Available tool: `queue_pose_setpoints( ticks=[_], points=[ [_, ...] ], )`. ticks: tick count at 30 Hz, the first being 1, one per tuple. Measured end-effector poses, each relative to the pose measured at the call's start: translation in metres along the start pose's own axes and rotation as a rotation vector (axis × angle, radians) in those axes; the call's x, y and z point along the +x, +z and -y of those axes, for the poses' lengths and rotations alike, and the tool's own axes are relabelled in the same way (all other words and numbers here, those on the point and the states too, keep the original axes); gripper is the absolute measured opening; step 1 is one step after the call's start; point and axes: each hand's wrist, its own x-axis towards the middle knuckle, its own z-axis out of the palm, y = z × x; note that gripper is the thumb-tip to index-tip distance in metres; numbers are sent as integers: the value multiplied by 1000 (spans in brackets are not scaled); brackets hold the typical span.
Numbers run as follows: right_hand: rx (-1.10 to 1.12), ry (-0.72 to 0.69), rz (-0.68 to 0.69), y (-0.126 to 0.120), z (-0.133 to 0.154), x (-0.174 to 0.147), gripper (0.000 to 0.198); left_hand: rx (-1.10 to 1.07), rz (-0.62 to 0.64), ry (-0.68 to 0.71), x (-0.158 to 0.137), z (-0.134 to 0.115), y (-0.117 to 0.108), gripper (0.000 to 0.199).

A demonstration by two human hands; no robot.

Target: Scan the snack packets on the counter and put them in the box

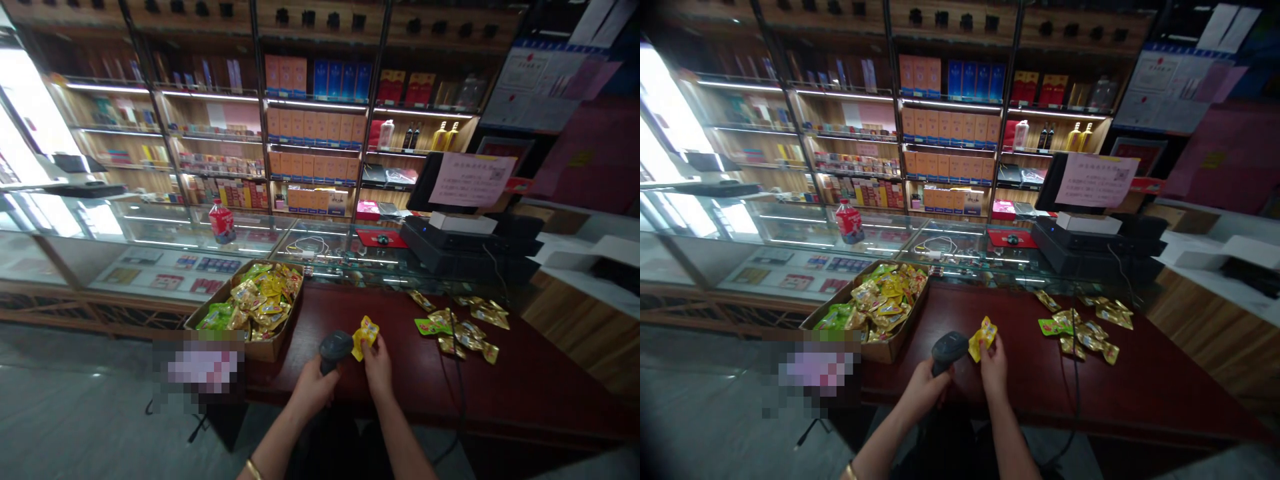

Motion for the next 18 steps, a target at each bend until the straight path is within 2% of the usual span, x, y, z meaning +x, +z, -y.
queue_pose_setpoints(
  ticks=[3,6,8,12,15,17,18],
  points=[
    [-68,12,-10,2,9,9,67,-74,-34,2,15,20,-17,29],
    [-127,-44,55,29,33,25,55,-202,-78,-2,27,37,-28,34],
    [-158,-132,131,65,57,39,51,-261,-129,-14,32,44,-29,37],
    [-338,-401,250,164,106,63,43,-299,-198,-76,37,47,-27,36],
    [-499,-623,412,232,125,65,46,-314,-210,-77,37,46,-27,33],
    [-605,-663,575,259,125,62,48,-318,-198,-59,36,46,-30,33],
    [-652,-654,632,264,122,62,47,-324,-182,-59,36,47,-31,34]
  ],
)
